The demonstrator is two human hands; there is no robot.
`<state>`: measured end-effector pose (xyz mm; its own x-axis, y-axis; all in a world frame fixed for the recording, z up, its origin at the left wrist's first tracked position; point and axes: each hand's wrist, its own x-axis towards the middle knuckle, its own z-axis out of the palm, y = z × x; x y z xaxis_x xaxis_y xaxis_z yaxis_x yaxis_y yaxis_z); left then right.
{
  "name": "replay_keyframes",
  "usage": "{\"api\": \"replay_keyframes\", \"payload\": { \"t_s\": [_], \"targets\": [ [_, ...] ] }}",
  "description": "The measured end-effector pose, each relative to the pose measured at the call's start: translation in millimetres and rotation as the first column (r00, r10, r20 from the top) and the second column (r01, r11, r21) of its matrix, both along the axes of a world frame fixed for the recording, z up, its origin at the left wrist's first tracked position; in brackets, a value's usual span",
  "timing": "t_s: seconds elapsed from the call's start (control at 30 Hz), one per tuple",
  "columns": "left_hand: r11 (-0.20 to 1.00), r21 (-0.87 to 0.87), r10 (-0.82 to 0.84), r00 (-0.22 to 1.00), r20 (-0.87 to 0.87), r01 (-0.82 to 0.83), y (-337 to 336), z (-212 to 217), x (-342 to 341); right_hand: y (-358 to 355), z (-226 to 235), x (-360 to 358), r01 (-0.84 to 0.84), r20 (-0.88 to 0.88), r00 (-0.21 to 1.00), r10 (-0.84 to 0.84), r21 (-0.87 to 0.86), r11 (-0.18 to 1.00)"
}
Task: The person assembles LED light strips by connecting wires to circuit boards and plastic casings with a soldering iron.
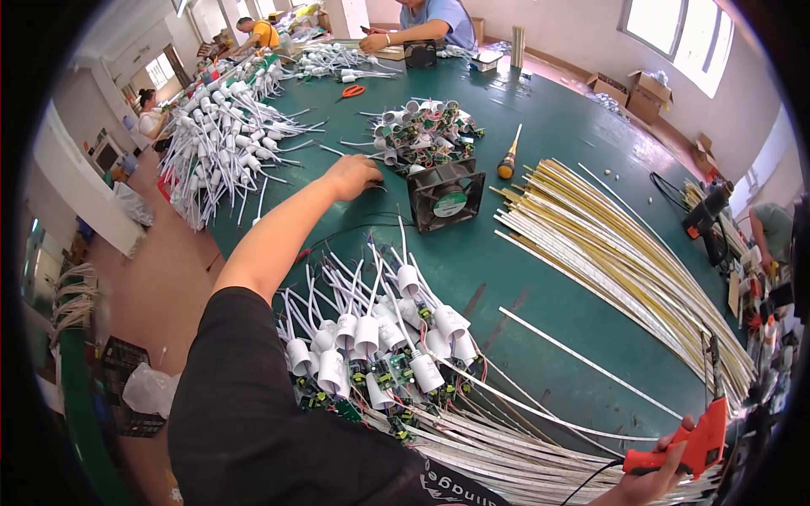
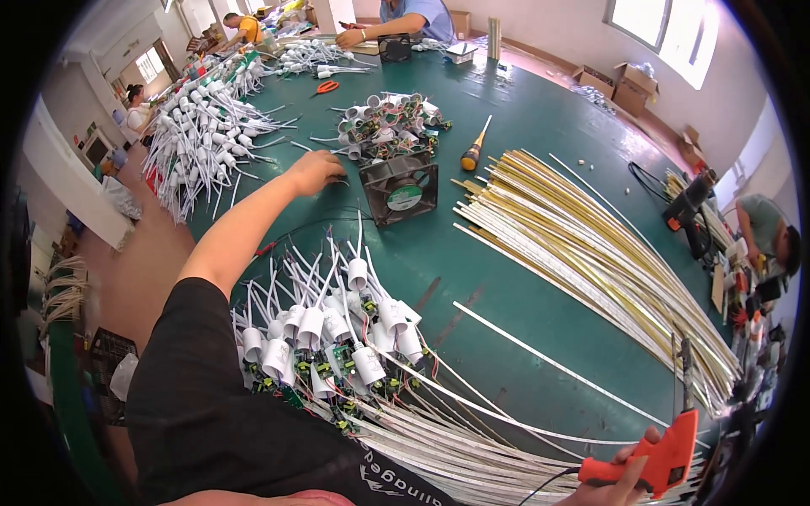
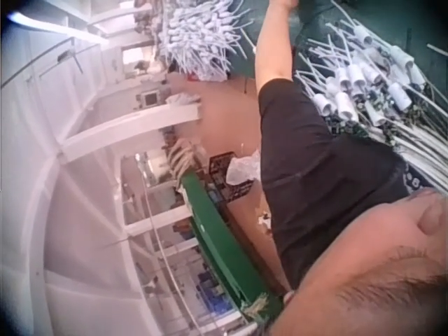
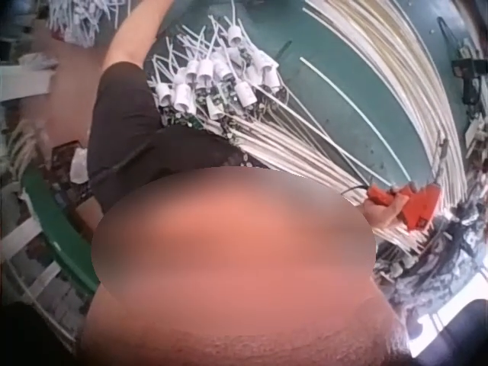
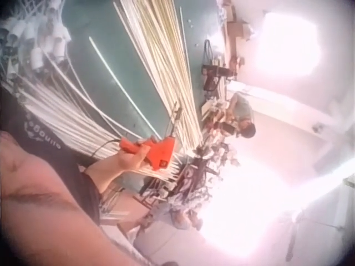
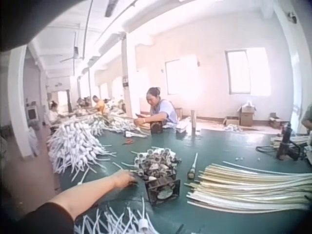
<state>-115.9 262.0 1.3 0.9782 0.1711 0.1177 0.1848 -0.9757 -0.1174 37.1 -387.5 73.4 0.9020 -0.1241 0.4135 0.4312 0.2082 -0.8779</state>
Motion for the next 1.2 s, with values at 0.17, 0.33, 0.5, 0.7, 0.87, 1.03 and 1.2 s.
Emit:
{"api": "replay_keyframes", "payload": {
  "t_s": [0.17,0.33,0.5,0.7,0.87,1.03,1.2],
  "targets": [
    [0.98,-0.192,0.03,0.998,-0.06,-0.041,-14,23,-5,4,1,-2,0.007,-0.021,1.0,-0.007,0.031,1.0],
    [0.551,-0.823,0.172,0.984,-0.052,-0.14,-93,73,-20,-14,-15,8,-0.003,0.024,1.0,0.005,-0.064,0.998],
    [0.527,-0.848,-0.096,0.995,0.013,0.062,-169,95,-2,-16,-16,5,-0.044,-0.008,0.999,0.043,-0.059,0.997],
    [0.574,-0.786,-0.291,0.955,0.064,0.228,-208,64,52,-10,-13,0,-0.141,0.011,0.99,0.142,-0.064,0.988],
    [0.68,-0.728,-0.168,0.985,-0.042,0.085,-239,44,88,-6,-16,-1,-0.16,-0.016,0.987,0.159,-0.059,0.985],
    [0.64,-0.769,-0.241,0.95,-0.199,0.001,-239,24,96,6,-19,-3,-0.219,-0.072,0.974,0.214,-0.058,0.974],
    [0.42,-0.907,-0.283,0.944,-0.166,-0.034,-235,10,92,25,-25,-11,-0.341,-0.166,0.933,0.321,-0.114,0.933]
  ]
}}
